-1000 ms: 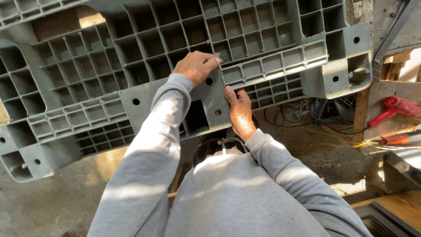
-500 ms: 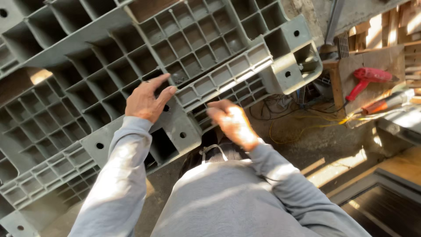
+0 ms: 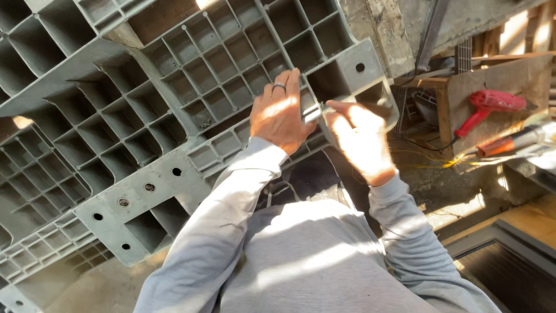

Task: The person uses a soldering iron to melt and smooth sections of a gray plastic pallet, then uses pliers to pull away softened plastic and a wooden stick to scrape and shape the surface. The person repeatedly repositions the pallet to access different areas.

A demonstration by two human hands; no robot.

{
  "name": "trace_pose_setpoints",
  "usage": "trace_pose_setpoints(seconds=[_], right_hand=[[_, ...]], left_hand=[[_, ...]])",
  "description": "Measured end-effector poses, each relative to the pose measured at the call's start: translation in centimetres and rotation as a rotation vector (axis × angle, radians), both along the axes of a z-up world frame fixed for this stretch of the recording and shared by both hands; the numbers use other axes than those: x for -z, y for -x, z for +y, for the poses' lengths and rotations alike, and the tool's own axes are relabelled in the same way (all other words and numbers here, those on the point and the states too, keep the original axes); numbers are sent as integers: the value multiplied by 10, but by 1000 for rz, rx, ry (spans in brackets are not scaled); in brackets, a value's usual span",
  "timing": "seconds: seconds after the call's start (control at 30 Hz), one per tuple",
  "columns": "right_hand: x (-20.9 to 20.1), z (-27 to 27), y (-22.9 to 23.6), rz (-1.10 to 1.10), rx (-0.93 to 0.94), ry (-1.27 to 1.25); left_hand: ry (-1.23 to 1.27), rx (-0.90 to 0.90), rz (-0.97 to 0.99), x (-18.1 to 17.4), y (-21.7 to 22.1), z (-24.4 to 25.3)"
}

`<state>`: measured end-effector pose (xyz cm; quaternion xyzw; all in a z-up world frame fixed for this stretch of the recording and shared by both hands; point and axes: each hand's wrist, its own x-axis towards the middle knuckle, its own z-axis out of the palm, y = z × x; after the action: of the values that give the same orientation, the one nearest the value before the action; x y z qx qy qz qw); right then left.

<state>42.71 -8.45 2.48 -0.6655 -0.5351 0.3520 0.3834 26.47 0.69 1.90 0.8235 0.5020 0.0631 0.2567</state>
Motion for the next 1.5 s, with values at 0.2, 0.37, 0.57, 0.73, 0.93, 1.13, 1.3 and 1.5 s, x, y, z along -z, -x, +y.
trace_pose_setpoints(seconds=[0.2, 0.37, 0.57, 0.73, 0.93, 1.13, 1.3, 1.5], right_hand=[[-9, 49, -8, 52, -98, 437], [-2, 60, -24, -41, -255, 235], [26, 68, -30, -309, -470, -97], [22, 65, -18, -105, -273, 477], [2, 81, -11, 209, 10, 937], [-6, 90, -5, 243, 48, 906], [-19, 91, -2, 204, 2, 883], [-12, 78, -7, 309, -11, 575]], left_hand=[[43, 4, -19, 3, 1, 8], [177, -53, 63, 4, -6, 13], [260, -29, 105, 15, -9, 27], [308, -10, 75, 15, -4, 26], [324, 1, 51, 22, -1, 26], [357, 11, 62, 35, 4, 20], [368, 34, 65, 19, 2, 24], [576, -71, -145, 10, 6, 47]])
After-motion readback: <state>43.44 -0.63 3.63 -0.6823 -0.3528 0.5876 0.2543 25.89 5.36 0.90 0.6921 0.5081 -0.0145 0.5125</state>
